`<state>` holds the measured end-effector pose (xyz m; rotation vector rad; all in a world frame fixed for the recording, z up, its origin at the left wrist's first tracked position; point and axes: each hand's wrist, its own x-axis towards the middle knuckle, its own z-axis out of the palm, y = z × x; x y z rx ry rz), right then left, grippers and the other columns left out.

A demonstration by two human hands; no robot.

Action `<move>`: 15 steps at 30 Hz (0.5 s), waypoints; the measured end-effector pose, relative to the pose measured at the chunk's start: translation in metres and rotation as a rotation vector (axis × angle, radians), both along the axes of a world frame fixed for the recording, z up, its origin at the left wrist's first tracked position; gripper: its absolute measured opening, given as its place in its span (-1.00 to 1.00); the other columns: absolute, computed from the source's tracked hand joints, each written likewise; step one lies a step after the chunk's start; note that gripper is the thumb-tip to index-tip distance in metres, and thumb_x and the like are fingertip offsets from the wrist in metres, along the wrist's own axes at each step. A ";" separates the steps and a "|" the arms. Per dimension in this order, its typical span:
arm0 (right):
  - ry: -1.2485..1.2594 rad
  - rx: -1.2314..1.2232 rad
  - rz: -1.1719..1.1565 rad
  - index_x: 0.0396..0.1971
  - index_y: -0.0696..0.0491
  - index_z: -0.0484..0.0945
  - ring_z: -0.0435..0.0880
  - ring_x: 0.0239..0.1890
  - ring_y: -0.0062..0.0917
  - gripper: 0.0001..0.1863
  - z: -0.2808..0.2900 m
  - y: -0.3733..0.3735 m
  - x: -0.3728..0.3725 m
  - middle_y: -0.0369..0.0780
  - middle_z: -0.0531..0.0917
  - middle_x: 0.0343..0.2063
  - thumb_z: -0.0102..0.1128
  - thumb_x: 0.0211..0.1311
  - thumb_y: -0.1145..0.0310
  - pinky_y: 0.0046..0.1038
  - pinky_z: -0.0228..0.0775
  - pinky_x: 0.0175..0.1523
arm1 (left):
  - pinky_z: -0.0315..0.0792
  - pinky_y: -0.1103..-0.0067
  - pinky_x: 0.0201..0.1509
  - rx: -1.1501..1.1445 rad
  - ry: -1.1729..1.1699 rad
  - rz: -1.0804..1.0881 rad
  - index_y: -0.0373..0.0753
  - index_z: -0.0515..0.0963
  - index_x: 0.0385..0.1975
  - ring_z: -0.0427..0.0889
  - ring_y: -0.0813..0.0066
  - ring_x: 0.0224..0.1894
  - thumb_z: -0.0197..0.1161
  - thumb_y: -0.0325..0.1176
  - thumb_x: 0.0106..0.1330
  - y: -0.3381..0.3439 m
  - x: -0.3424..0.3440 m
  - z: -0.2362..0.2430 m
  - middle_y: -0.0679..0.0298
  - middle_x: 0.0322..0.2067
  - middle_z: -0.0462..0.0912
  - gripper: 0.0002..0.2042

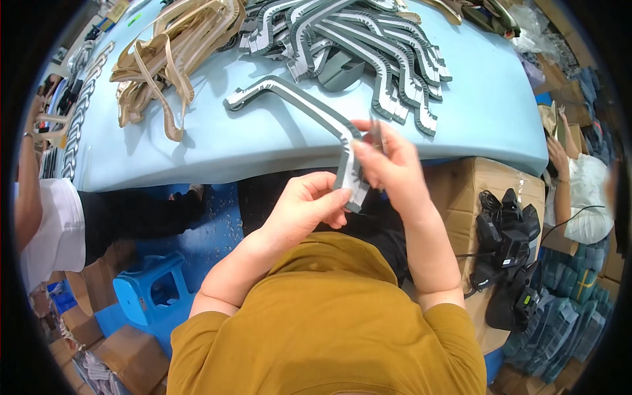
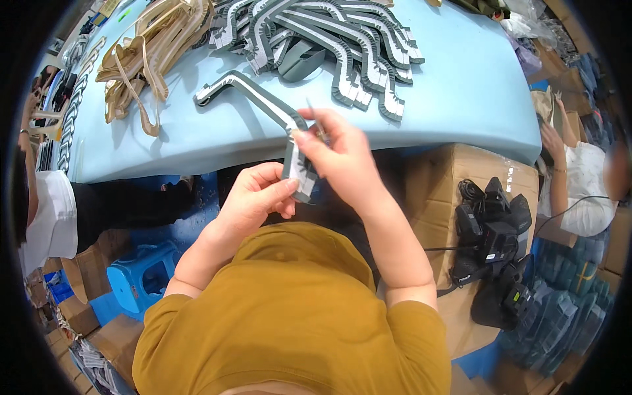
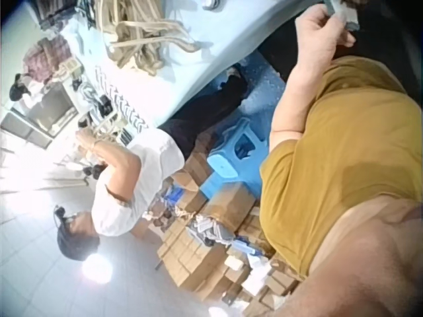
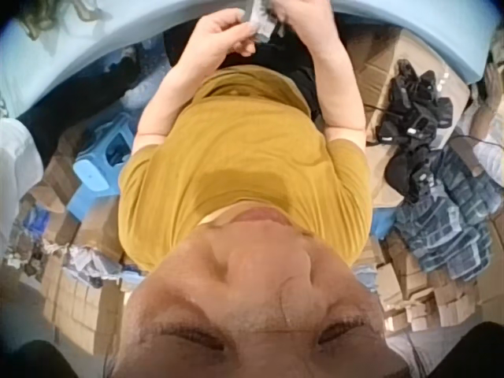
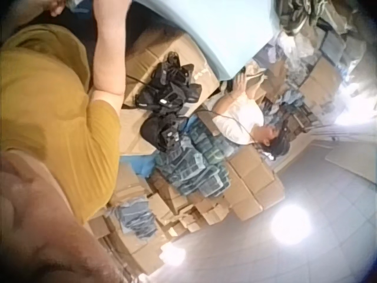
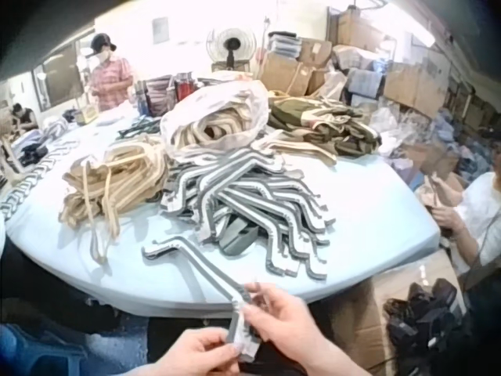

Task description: Trimming excess material and loose threads from leather bag components using clippers.

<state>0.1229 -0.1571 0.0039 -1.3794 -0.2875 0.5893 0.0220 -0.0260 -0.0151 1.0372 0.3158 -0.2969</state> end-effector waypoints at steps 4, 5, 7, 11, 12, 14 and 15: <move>-0.233 -0.123 -0.097 -0.33 0.18 0.49 0.33 -0.57 -0.80 -0.83 -0.002 -0.044 0.007 -0.35 0.48 -0.54 0.04 0.23 0.38 -0.75 0.17 -0.48 | 0.44 0.75 -0.41 -0.095 -0.018 0.119 -0.30 0.51 -0.31 0.51 0.71 -0.52 0.17 -0.33 0.23 0.006 0.003 0.003 0.34 -0.47 0.56 -0.83; -0.210 -0.095 -0.070 -0.38 0.19 0.48 0.34 -0.59 -0.79 -0.82 -0.003 -0.054 0.004 -0.33 0.49 -0.56 0.00 0.26 0.37 -0.74 0.18 -0.48 | 0.44 0.75 -0.41 -0.103 -0.019 0.124 -0.30 0.51 -0.31 0.51 0.71 -0.52 0.17 -0.33 0.23 0.006 0.006 0.004 0.34 -0.47 0.56 -0.83; -0.177 -0.134 -0.060 -0.44 0.19 0.46 0.35 -0.63 -0.77 -0.77 -0.005 -0.060 -0.009 -0.31 0.49 -0.56 -0.06 0.30 0.34 -0.74 0.18 -0.50 | 0.45 0.73 -0.46 -0.173 0.011 0.140 -0.29 0.50 -0.30 0.53 0.65 -0.54 0.17 -0.40 0.22 0.003 0.012 0.008 0.31 -0.45 0.57 -0.87; -0.146 -0.212 0.018 -0.39 0.19 0.46 0.33 -0.59 -0.80 -0.82 -0.007 -0.061 -0.016 -0.34 0.47 -0.58 -0.02 0.27 0.37 -0.74 0.17 -0.47 | 0.45 0.73 -0.45 -0.114 0.018 0.101 -0.29 0.50 -0.29 0.53 0.66 -0.53 0.16 -0.40 0.23 -0.004 0.017 0.003 0.32 -0.45 0.57 -0.87; -0.146 -0.182 -0.011 -0.32 0.19 0.44 0.33 -0.55 -0.79 -0.83 -0.005 -0.054 -0.016 -0.35 0.45 -0.57 0.05 0.21 0.38 -0.72 0.19 -0.44 | 0.43 0.73 -0.46 -0.080 0.015 0.107 -0.29 0.50 -0.28 0.52 0.67 -0.54 0.15 -0.40 0.23 -0.006 0.017 0.004 0.32 -0.45 0.57 -0.87; -0.286 -0.305 0.059 -0.27 0.19 0.41 0.35 -0.51 -0.76 -0.76 -0.002 -0.051 -0.010 -0.32 0.44 -0.56 0.12 0.17 0.34 -0.68 0.24 -0.40 | 0.40 0.74 -0.47 -0.044 0.017 0.105 -0.30 0.50 -0.28 0.50 0.69 -0.54 0.15 -0.41 0.23 -0.009 0.016 0.003 0.33 -0.45 0.57 -0.87; -0.274 -0.285 0.072 -0.23 0.18 0.38 0.40 -0.50 -0.70 -0.70 -0.005 -0.051 -0.009 -0.27 0.46 -0.53 0.17 0.10 0.34 -0.63 0.29 -0.37 | 0.36 0.76 -0.47 -0.012 -0.033 0.104 -0.30 0.50 -0.28 0.45 0.72 -0.55 0.15 -0.39 0.23 -0.008 0.015 0.001 0.35 -0.46 0.56 -0.86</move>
